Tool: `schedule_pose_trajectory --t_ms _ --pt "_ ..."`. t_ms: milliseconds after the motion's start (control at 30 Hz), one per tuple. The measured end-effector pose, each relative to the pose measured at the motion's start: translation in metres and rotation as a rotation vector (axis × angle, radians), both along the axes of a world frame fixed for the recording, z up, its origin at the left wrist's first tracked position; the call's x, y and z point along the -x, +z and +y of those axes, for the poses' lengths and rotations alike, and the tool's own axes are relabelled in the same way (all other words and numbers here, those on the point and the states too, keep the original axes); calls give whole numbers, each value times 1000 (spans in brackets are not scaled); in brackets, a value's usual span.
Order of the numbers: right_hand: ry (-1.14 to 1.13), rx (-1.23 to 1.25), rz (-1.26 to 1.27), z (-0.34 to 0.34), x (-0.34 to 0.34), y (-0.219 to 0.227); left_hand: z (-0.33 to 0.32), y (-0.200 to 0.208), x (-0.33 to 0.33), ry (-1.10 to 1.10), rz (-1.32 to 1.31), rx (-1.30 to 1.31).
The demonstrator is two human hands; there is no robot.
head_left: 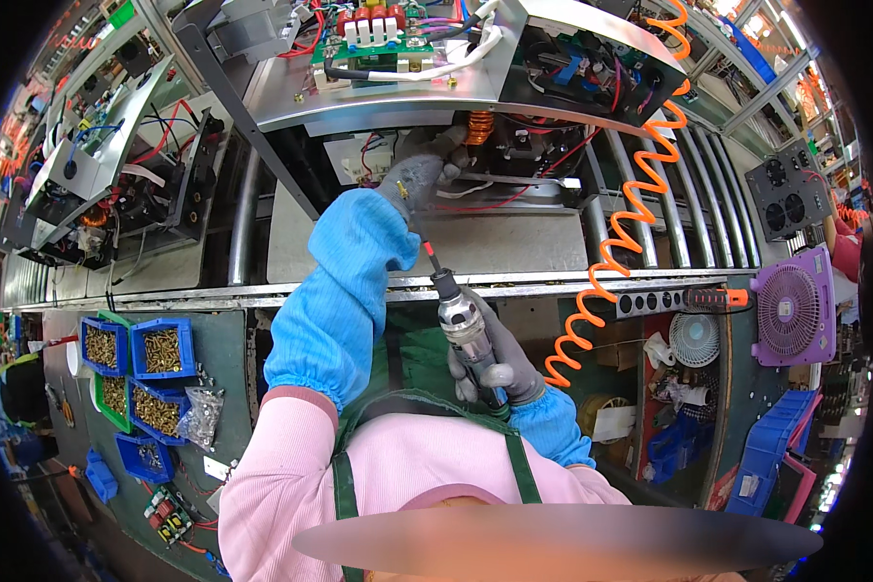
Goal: The person fastens components inside a large electronic device with a pneumatic screwdriver, securing screws and managing wire connections.
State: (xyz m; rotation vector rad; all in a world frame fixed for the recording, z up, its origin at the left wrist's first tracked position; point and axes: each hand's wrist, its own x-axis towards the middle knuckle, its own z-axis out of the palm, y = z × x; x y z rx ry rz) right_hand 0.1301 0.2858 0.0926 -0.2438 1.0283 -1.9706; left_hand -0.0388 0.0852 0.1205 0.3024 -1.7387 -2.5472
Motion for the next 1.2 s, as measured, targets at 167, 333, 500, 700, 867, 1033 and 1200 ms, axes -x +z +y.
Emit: schedule_pose_trajectory --t_ms 167,333,500,700,867,1033,1200 --pt "19 -24 23 -4 2 4 6 -4 1 1 40 56" --pt "30 -36 20 -9 3 5 -1 -11 7 -83 102 63" --pt "1 -51 -15 -8 3 5 2 -9 10 -175 9 -662" --pt "79 -6 26 -5 3 4 7 -27 18 -138 -91 -347" --pt "99 18 11 -7 3 -2 21 -52 -33 -249 203 94" --pt "97 58 8 -5 -3 1 -9 -36 -56 -67 244 36" --pt "131 5 -6 -9 -3 -2 -16 -51 -61 6 115 125"
